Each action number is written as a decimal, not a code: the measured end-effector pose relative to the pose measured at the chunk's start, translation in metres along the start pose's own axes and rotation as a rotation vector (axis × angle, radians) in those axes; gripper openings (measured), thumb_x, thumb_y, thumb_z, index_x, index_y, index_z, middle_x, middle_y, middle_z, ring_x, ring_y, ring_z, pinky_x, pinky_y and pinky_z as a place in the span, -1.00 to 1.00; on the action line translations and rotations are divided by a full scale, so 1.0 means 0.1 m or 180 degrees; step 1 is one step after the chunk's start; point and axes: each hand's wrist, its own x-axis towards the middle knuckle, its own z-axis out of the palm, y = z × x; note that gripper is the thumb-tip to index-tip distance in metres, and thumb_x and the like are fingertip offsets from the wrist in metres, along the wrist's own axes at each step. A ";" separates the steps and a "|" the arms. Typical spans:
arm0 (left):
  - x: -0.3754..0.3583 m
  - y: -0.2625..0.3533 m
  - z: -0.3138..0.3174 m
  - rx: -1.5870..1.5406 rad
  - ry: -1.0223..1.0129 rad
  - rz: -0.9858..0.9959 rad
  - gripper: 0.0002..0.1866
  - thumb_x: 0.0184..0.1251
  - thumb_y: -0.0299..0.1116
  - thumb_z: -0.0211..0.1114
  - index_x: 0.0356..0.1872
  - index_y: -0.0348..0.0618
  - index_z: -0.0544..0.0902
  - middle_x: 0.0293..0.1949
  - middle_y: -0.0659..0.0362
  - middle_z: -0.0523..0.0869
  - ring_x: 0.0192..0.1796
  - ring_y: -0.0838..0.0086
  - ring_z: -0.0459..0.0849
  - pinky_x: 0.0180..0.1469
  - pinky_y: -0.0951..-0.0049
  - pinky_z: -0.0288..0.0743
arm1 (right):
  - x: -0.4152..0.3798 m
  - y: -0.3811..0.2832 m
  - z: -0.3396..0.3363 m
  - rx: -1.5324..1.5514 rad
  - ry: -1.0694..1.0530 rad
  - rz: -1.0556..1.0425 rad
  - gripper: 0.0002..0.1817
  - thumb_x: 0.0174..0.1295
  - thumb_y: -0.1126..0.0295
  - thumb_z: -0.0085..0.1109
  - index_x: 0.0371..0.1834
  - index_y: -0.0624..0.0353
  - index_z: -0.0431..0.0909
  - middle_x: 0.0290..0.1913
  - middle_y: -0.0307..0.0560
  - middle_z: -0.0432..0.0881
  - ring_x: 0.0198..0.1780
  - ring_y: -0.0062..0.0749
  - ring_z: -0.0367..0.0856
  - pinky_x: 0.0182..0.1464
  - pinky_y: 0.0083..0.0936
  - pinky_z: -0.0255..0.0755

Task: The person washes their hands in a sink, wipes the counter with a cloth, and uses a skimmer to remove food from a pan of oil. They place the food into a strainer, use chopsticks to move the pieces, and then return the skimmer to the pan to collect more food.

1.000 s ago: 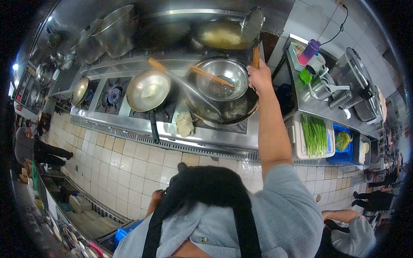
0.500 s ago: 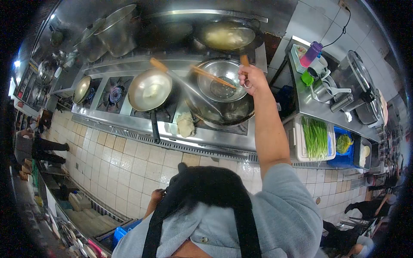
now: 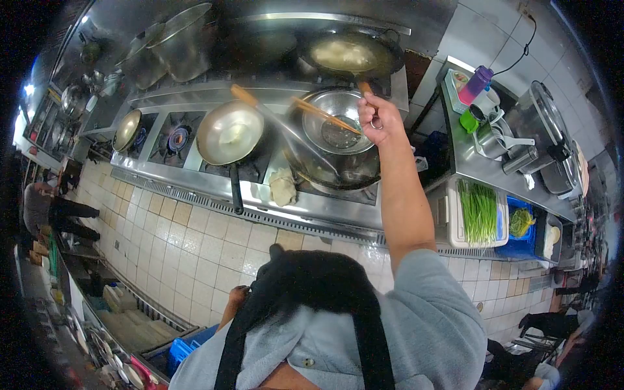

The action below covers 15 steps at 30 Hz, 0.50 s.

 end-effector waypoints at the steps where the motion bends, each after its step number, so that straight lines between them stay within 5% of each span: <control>1: -0.01 -0.01 0.00 0.0152 0.0104 0.0252 -0.69 -0.17 -0.16 0.37 -0.36 -0.06 0.64 -0.28 0.16 0.67 -0.09 0.25 0.60 -0.06 0.30 0.50 | -0.01 0.01 0.01 0.0031 -0.0024 -0.0038 -0.84 0.32 0.41 -0.01 -0.32 0.29 0.30 -0.47 -0.19 0.38 -0.61 -0.76 0.29 -0.68 -0.84 0.22; 5: 0.05 -0.04 0.04 0.0553 -0.0215 0.0272 -0.69 -0.05 -0.26 0.31 -0.22 -0.06 0.62 -0.15 0.07 0.63 -0.04 0.27 0.57 -0.01 0.34 0.47 | 0.01 0.04 -0.01 0.0011 0.0029 -0.0054 -0.84 0.32 0.41 0.00 -0.31 0.29 0.31 -0.47 -0.17 0.39 -0.60 -0.71 0.32 -0.65 -0.82 0.26; 7: 0.27 -0.57 0.35 0.0416 0.0379 0.0708 -0.72 0.11 -0.25 0.22 -0.16 -0.07 0.67 -0.11 0.13 0.70 -0.05 0.22 0.64 -0.01 0.29 0.54 | 0.03 0.05 -0.06 -0.0030 0.0199 -0.0200 -0.84 0.26 0.43 0.07 -0.19 0.27 0.38 -0.38 -0.02 0.51 -0.60 -0.60 0.36 -0.66 -0.74 0.24; 8: 0.24 -0.32 0.18 -0.1831 -0.0310 -0.1233 -0.71 0.16 -0.22 0.17 -0.18 -0.14 0.67 -0.13 0.07 0.70 -0.06 0.24 0.64 -0.05 0.31 0.53 | 0.02 0.05 -0.05 -0.0035 0.0184 -0.0183 -0.84 0.26 0.43 0.07 -0.19 0.27 0.38 -0.38 -0.02 0.51 -0.60 -0.60 0.36 -0.66 -0.74 0.24; 10: -0.78 -0.74 -0.54 0.1437 -0.0147 -0.1318 -0.67 0.22 -0.23 0.10 -0.05 -0.17 0.57 0.00 0.07 0.59 0.06 0.22 0.53 0.08 0.25 0.37 | -0.05 0.07 -0.01 -0.0288 0.0209 -0.0312 -0.76 0.30 0.31 0.05 -0.12 0.26 0.39 -0.24 0.10 0.58 -0.54 -0.54 0.43 -0.58 -0.72 0.32; 12: -1.36 -0.80 -1.21 0.3959 -0.0270 -0.2064 -0.62 0.29 -0.24 0.03 0.07 -0.20 0.48 0.13 0.07 0.49 0.18 0.20 0.42 0.21 0.20 0.22 | -0.16 0.07 0.06 -0.0443 0.0109 -0.0345 -0.71 0.32 0.23 0.03 -0.10 0.24 0.40 -0.18 0.13 0.59 -0.51 -0.52 0.45 -0.54 -0.69 0.35; 15: -0.89 -0.68 -1.16 0.5210 -0.0088 -0.1867 -0.53 0.39 -0.26 -0.07 0.26 -0.24 0.34 0.32 0.07 0.33 0.35 0.17 0.26 0.41 0.11 -0.02 | -0.23 0.09 -0.05 -0.0728 -0.0028 -0.0319 -0.56 0.34 0.02 -0.05 0.08 0.12 0.34 -0.04 0.14 0.59 -0.44 -0.48 0.49 -0.45 -0.63 0.39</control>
